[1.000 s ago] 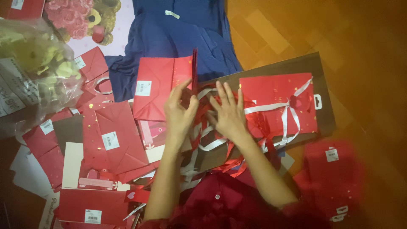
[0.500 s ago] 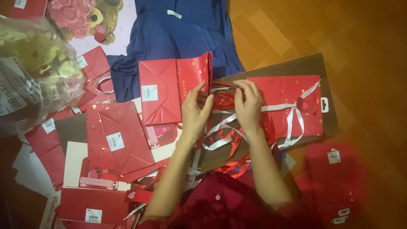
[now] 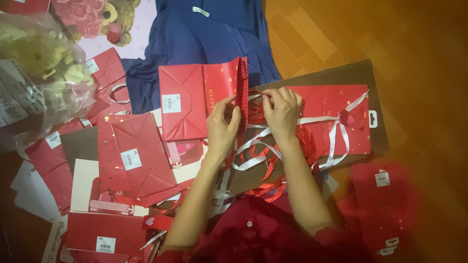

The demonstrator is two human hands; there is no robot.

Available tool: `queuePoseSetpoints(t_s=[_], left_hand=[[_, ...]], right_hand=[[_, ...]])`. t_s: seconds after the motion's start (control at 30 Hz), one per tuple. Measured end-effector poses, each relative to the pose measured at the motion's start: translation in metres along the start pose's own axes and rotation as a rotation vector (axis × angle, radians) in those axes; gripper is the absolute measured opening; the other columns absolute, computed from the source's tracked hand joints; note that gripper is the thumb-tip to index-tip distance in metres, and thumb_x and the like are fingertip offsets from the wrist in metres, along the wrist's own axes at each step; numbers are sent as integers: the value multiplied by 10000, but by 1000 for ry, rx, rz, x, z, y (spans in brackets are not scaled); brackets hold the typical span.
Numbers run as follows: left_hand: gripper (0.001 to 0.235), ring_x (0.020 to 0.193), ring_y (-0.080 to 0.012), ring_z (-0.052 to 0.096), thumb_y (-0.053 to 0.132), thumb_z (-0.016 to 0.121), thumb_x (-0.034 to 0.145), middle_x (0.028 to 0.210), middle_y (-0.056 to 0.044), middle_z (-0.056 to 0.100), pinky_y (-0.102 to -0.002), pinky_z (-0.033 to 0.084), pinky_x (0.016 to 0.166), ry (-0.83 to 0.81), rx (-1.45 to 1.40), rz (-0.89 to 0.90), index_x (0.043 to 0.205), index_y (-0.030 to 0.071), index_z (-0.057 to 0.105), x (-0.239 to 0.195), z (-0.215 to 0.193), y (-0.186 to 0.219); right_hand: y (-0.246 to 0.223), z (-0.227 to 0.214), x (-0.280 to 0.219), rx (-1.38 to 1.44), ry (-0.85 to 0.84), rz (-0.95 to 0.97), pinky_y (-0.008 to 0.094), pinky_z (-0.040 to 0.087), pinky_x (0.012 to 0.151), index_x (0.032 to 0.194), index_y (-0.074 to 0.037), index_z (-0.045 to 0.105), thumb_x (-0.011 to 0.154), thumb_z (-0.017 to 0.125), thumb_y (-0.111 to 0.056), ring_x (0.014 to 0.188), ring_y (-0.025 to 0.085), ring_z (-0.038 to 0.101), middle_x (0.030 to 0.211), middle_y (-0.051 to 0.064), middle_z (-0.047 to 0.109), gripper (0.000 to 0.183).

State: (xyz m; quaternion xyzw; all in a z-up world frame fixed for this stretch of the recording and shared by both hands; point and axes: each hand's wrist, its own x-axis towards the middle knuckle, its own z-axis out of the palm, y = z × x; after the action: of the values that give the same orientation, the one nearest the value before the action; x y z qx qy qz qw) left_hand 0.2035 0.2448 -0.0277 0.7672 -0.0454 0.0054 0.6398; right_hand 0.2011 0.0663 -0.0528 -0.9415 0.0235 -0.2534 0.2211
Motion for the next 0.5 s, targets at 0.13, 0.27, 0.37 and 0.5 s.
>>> queuePoseSetpoints(t_s=[0.13,0.27,0.37,0.5], left_hand=[[311,825,-127,665,112,647,1000,960,-76,700,-284,553,742,-17,21,6,1297,19,660,0,-2,-8],[316,803,-101,655,135,669,978,915,-42,713,-264,549,720,-60,-92,-102,1275,27,669,10,-3,-20],[288,812,-91,656,145,691,981,902,-30,712,-260,550,733,-78,-113,-106,1243,27,679,8,-2,-24],[290,798,-74,665,147,697,965,923,-7,722,-247,557,725,-65,-83,-148,1233,36,682,9,1,-26]], right_hand=[[3,-1,3,124,6,142,394,430,782,1030,-108,767,962,754,-94,636,172,577,705,-12,655,70],[0,-12,-3,289,121,215,312,515,772,1111,-109,745,996,696,-86,753,121,669,826,-1,725,126],[-4,-16,-2,605,222,276,323,566,890,1170,-66,700,1016,625,-68,986,163,703,1072,77,731,172],[7,-15,8,1338,359,511,391,621,932,1057,-26,693,1052,610,-117,938,218,759,1030,149,765,124]])
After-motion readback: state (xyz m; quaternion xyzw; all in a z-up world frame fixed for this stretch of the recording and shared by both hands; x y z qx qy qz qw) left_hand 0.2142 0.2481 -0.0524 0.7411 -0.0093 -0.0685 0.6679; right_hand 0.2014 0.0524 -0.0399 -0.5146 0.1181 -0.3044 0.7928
